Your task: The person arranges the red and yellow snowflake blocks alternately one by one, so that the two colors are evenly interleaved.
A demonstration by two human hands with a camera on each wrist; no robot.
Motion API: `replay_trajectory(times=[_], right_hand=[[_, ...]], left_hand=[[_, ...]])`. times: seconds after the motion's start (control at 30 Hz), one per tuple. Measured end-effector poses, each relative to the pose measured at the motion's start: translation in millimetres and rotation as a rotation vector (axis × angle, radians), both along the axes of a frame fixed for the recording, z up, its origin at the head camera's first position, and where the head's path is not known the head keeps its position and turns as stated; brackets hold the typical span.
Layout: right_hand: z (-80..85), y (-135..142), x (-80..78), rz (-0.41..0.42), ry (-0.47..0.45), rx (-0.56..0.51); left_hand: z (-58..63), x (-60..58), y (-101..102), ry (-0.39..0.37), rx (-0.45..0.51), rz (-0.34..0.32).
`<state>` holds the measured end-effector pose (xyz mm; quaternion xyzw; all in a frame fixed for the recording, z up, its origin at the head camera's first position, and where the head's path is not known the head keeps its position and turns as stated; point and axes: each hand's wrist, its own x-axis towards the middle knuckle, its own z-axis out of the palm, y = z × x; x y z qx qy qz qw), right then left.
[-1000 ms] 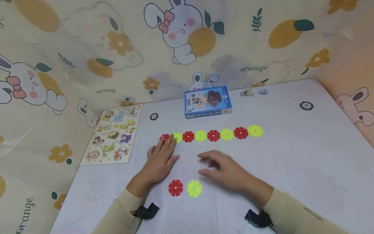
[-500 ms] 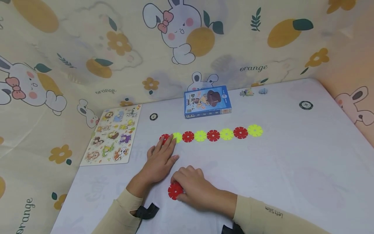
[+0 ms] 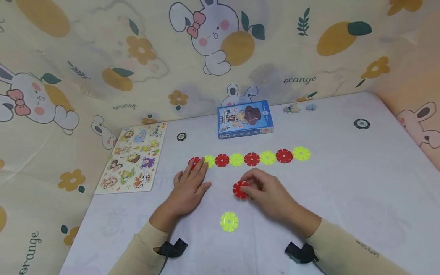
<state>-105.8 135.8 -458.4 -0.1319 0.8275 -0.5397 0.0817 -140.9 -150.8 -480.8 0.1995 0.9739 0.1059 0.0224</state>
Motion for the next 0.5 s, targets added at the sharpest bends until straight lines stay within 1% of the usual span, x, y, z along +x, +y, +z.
replay_trajectory(times=[0.1,0.3,0.4,0.5], right_hand=[[-2.4,31.1,-8.2,-0.125,0.004,0.025],[-6.5,96.7,-21.1,-0.333,0.021,0.134],[-10.4,132.1,-29.4,-0.442,-0.013,0.133],[-14.0,162.7,-36.9,-0.536,-0.073,0.114]], left_hand=[[0.4,0.2,0.4,0.004,0.001,-0.004],[-0.4,0.5,0.9,0.011,-0.012,-0.006],[-1.3,0.1,1.3,0.015,-0.010,-0.007],[-1.5,-0.5,1.3,0.015,-0.005,-0.005]])
